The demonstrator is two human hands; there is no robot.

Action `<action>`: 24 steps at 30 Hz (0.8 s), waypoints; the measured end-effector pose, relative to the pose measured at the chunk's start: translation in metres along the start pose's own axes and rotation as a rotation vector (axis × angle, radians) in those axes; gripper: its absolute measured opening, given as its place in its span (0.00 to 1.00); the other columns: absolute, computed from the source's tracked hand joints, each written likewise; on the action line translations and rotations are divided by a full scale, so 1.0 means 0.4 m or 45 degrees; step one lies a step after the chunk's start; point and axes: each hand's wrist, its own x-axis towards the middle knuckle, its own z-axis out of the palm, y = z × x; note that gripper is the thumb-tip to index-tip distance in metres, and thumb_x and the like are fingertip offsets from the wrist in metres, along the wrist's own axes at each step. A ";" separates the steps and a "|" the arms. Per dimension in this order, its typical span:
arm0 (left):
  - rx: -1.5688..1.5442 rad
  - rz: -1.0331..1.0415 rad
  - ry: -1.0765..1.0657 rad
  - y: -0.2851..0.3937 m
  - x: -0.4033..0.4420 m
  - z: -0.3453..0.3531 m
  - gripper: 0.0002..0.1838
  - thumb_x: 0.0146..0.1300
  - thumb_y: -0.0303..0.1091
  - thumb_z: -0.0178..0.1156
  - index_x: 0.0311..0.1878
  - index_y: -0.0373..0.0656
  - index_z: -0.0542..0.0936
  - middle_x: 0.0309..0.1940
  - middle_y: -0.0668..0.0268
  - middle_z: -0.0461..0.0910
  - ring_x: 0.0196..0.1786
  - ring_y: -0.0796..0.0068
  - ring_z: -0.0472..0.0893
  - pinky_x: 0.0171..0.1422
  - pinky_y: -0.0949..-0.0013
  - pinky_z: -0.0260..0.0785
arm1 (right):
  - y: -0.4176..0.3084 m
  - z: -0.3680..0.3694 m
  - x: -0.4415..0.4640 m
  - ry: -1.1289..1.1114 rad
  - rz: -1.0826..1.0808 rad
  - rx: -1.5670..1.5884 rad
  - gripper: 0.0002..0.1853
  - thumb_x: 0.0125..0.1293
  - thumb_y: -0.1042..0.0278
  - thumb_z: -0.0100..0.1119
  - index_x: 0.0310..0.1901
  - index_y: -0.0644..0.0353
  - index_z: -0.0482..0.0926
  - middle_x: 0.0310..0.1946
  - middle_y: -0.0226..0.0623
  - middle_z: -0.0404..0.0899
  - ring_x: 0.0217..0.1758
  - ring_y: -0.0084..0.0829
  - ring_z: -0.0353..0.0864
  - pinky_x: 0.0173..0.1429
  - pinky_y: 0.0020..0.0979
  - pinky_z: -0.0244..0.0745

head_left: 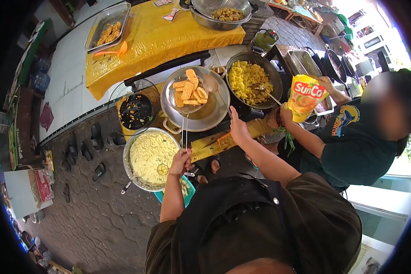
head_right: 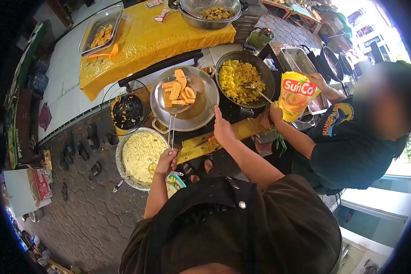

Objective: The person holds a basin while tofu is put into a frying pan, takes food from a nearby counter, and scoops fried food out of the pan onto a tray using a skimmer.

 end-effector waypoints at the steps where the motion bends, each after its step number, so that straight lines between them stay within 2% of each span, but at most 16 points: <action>1: 0.015 -0.024 0.021 -0.004 -0.017 -0.002 0.09 0.64 0.35 0.56 0.44 0.44 0.70 0.15 0.71 0.65 0.13 0.81 0.61 0.15 0.75 0.54 | 0.009 0.008 0.011 0.106 -0.106 0.047 0.36 0.61 0.77 0.44 0.70 0.45 0.45 0.30 0.51 0.75 0.35 0.45 0.77 0.42 0.42 0.69; 2: 0.015 -0.020 0.018 -0.008 -0.019 -0.003 0.09 0.64 0.35 0.56 0.44 0.44 0.70 0.15 0.71 0.65 0.13 0.81 0.61 0.15 0.75 0.54 | 0.006 0.000 0.030 0.110 -0.109 0.046 0.36 0.61 0.77 0.44 0.70 0.45 0.45 0.30 0.51 0.75 0.35 0.45 0.77 0.42 0.42 0.69; 4: -0.028 -0.036 -0.013 -0.022 -0.030 -0.005 0.09 0.64 0.35 0.57 0.43 0.43 0.71 0.14 0.73 0.64 0.12 0.82 0.61 0.16 0.77 0.54 | -0.058 -0.053 0.056 0.072 -0.039 -0.249 0.37 0.61 0.77 0.44 0.71 0.47 0.42 0.41 0.49 0.77 0.40 0.45 0.79 0.43 0.43 0.73; 6: -0.014 -0.057 0.022 -0.005 -0.014 0.011 0.08 0.64 0.33 0.56 0.42 0.43 0.70 0.15 0.71 0.65 0.13 0.81 0.61 0.15 0.76 0.55 | -0.081 -0.056 0.092 0.077 -0.048 -0.289 0.39 0.60 0.79 0.43 0.71 0.47 0.41 0.40 0.49 0.77 0.38 0.44 0.79 0.42 0.43 0.74; 8: 0.016 -0.020 -0.048 0.019 0.002 0.026 0.08 0.63 0.33 0.57 0.40 0.42 0.70 0.15 0.71 0.64 0.13 0.81 0.61 0.14 0.76 0.55 | -0.090 -0.043 0.124 0.128 -0.217 -0.521 0.40 0.59 0.80 0.44 0.71 0.47 0.41 0.41 0.51 0.77 0.37 0.45 0.80 0.40 0.43 0.75; 10: 0.035 -0.023 -0.032 0.031 -0.004 0.027 0.08 0.63 0.33 0.57 0.39 0.42 0.70 0.15 0.71 0.64 0.12 0.82 0.60 0.14 0.77 0.55 | -0.099 -0.048 0.118 0.128 -0.292 -0.546 0.39 0.59 0.79 0.43 0.71 0.47 0.42 0.41 0.52 0.76 0.35 0.46 0.80 0.39 0.43 0.75; 12: 0.101 -0.048 -0.064 0.037 -0.017 0.016 0.08 0.63 0.34 0.58 0.40 0.42 0.70 0.14 0.71 0.64 0.12 0.82 0.60 0.14 0.76 0.55 | -0.096 -0.065 0.109 0.084 -0.341 -0.544 0.38 0.60 0.77 0.41 0.70 0.41 0.42 0.46 0.48 0.74 0.42 0.47 0.78 0.45 0.43 0.72; 14: 0.071 -0.051 -0.057 0.033 -0.033 0.012 0.09 0.63 0.34 0.58 0.40 0.42 0.70 0.14 0.71 0.65 0.11 0.82 0.60 0.14 0.76 0.55 | -0.053 -0.064 0.125 0.208 -0.426 -0.500 0.37 0.61 0.76 0.41 0.70 0.40 0.42 0.46 0.48 0.73 0.43 0.47 0.78 0.45 0.44 0.72; 16: 0.051 -0.060 -0.060 0.028 -0.040 0.003 0.09 0.63 0.34 0.58 0.41 0.42 0.70 0.14 0.71 0.65 0.11 0.82 0.61 0.14 0.77 0.55 | -0.086 -0.099 0.102 0.059 -0.236 -0.548 0.37 0.62 0.79 0.39 0.71 0.41 0.41 0.50 0.48 0.70 0.46 0.43 0.77 0.47 0.39 0.73; 19: 0.081 -0.032 -0.055 0.042 -0.032 -0.006 0.09 0.62 0.33 0.57 0.42 0.41 0.72 0.13 0.70 0.66 0.10 0.82 0.63 0.12 0.77 0.55 | -0.096 -0.096 0.095 0.074 -0.146 -0.564 0.37 0.62 0.78 0.39 0.71 0.41 0.41 0.49 0.48 0.71 0.46 0.44 0.77 0.47 0.41 0.73; 22: 0.068 0.000 -0.051 0.052 -0.033 -0.011 0.08 0.62 0.32 0.57 0.42 0.41 0.72 0.13 0.71 0.67 0.09 0.82 0.64 0.12 0.79 0.55 | -0.069 -0.077 0.115 0.163 -0.249 -0.526 0.37 0.62 0.77 0.40 0.71 0.42 0.41 0.48 0.47 0.72 0.45 0.46 0.77 0.46 0.43 0.73; 23: 0.062 0.000 -0.038 0.054 -0.036 -0.016 0.08 0.62 0.32 0.57 0.42 0.41 0.72 0.13 0.71 0.67 0.09 0.82 0.64 0.12 0.79 0.55 | -0.064 -0.075 0.130 0.199 -0.170 -0.496 0.36 0.62 0.73 0.41 0.70 0.41 0.44 0.48 0.48 0.75 0.43 0.48 0.78 0.43 0.47 0.72; 24: 0.095 0.022 -0.046 0.056 -0.039 -0.019 0.08 0.62 0.32 0.57 0.41 0.40 0.72 0.13 0.71 0.67 0.10 0.83 0.64 0.12 0.79 0.55 | -0.072 -0.075 0.128 0.184 -0.180 -0.498 0.36 0.62 0.73 0.41 0.70 0.41 0.44 0.48 0.48 0.75 0.43 0.48 0.78 0.43 0.47 0.72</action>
